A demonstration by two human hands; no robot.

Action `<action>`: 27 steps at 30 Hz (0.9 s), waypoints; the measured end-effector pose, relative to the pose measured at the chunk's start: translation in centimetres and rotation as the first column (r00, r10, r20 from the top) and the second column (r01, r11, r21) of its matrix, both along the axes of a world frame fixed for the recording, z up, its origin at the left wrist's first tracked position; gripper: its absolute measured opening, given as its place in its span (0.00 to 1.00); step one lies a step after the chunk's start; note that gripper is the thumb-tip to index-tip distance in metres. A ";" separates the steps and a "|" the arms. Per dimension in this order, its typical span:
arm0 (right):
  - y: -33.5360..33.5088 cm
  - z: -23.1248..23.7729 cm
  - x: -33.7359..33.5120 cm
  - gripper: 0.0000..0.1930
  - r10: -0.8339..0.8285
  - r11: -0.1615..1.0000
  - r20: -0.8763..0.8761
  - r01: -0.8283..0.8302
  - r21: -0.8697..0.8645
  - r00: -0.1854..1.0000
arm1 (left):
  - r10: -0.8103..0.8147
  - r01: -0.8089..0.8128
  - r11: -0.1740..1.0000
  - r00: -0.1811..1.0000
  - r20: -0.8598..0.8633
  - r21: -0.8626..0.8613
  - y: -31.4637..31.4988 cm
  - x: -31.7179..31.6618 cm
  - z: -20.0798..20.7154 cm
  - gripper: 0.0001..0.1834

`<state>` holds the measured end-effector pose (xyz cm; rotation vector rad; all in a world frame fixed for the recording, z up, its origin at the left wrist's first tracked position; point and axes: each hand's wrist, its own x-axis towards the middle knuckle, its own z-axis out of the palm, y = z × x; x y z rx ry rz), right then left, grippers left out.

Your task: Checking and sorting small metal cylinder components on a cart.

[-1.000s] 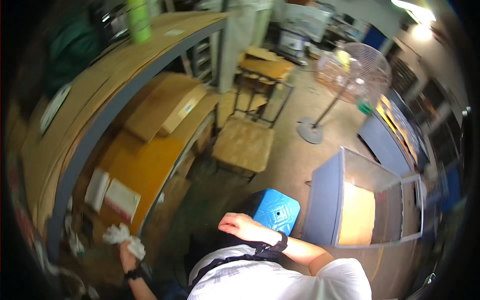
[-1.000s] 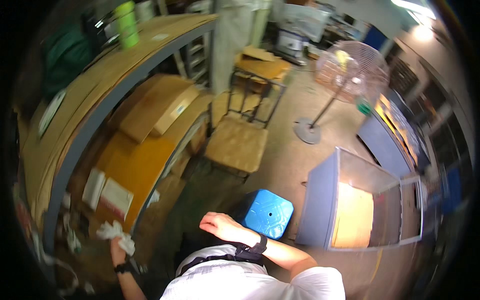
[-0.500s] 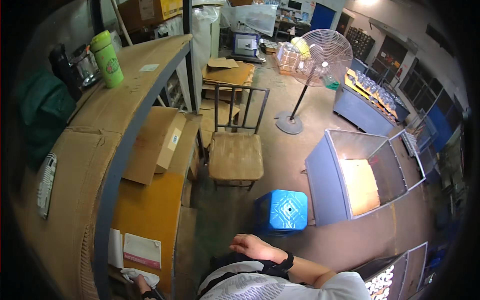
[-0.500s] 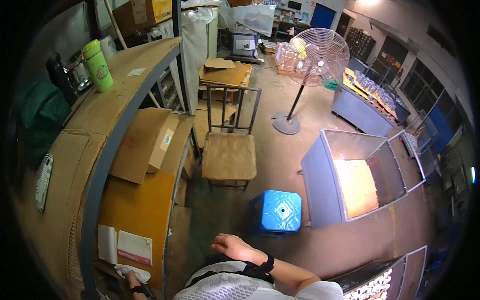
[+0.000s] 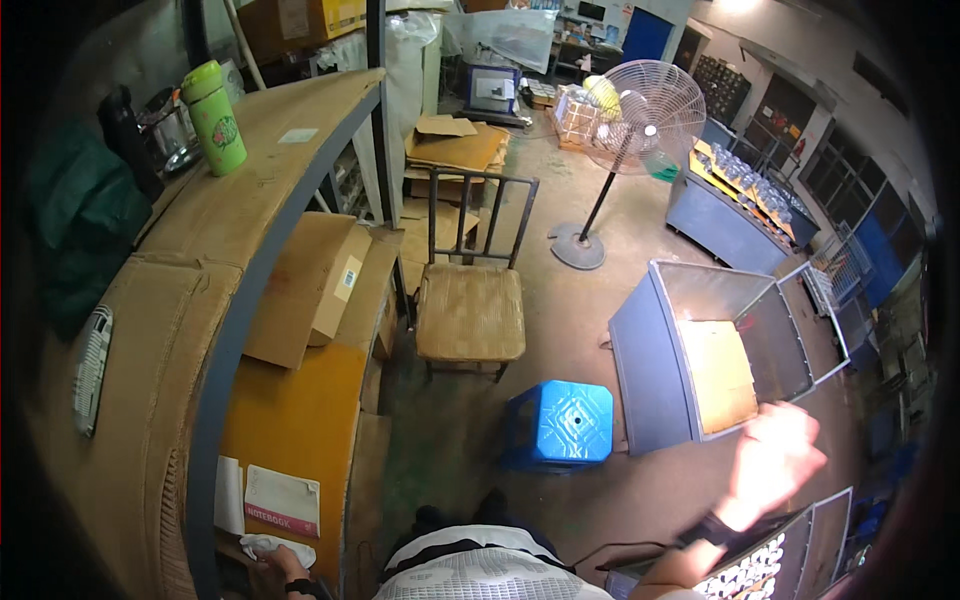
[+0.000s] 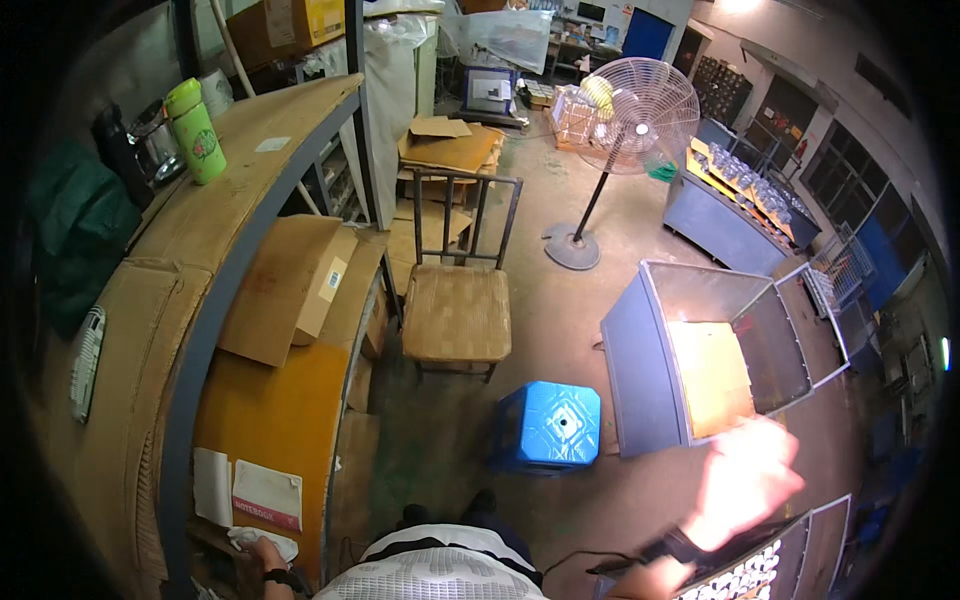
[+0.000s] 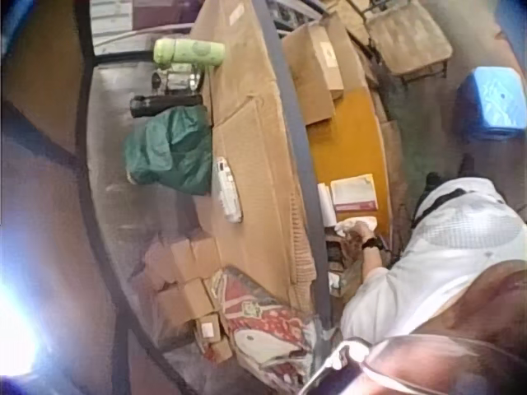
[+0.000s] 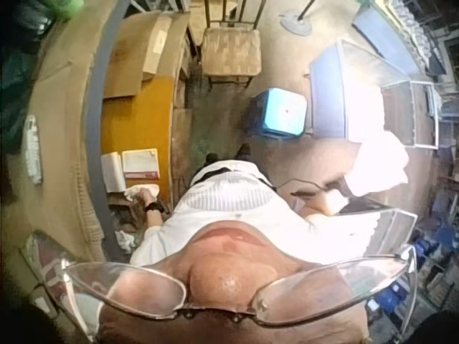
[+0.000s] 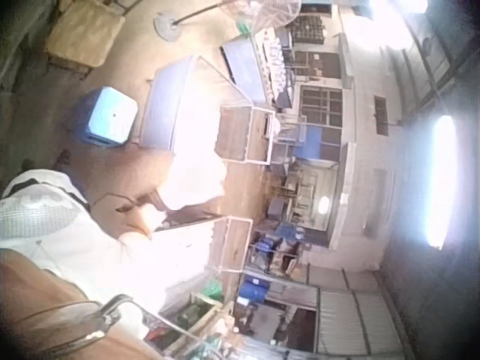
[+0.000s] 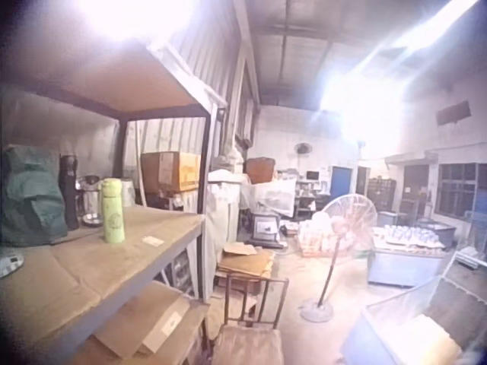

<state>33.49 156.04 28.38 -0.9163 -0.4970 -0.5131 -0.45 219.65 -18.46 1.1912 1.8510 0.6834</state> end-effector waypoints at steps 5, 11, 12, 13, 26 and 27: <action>-5.9 -0.1 -4.5 0.10 0.434 0.901 0.256 -0.407 -0.151 0.864 | -0.380 0.589 0.752 0.755 -0.535 0.296 -7.7 13.0 4.6 0.42; -5.9 -4.3 -2.7 0.14 0.226 0.487 0.015 -0.099 -0.868 0.974 | -0.886 0.913 0.291 0.371 -0.279 0.287 -20.1 28.1 11.6 0.40; -3.8 -3.6 -1.2 0.16 -0.272 0.087 -0.114 -0.094 -0.992 0.955 | -0.890 0.923 0.185 0.303 -0.340 0.337 -21.5 29.8 11.3 0.39; -3.9 -4.0 -1.1 0.16 -0.281 0.085 -0.111 -0.090 -0.992 0.953 | -0.931 0.909 0.113 0.238 -0.277 0.400 -23.9 32.2 13.3 0.37; -10.4 0.1 -3.1 0.20 -0.342 0.578 -0.300 -0.052 -0.814 0.891 | -0.968 0.619 -0.247 -0.199 -0.155 0.746 -38.3 51.1 31.2 0.32; -10.6 0.2 -2.6 0.19 -0.408 0.624 -0.228 0.087 -0.776 0.884 | -0.968 0.578 -0.250 -0.178 -0.179 0.776 -38.1 52.6 32.5 0.32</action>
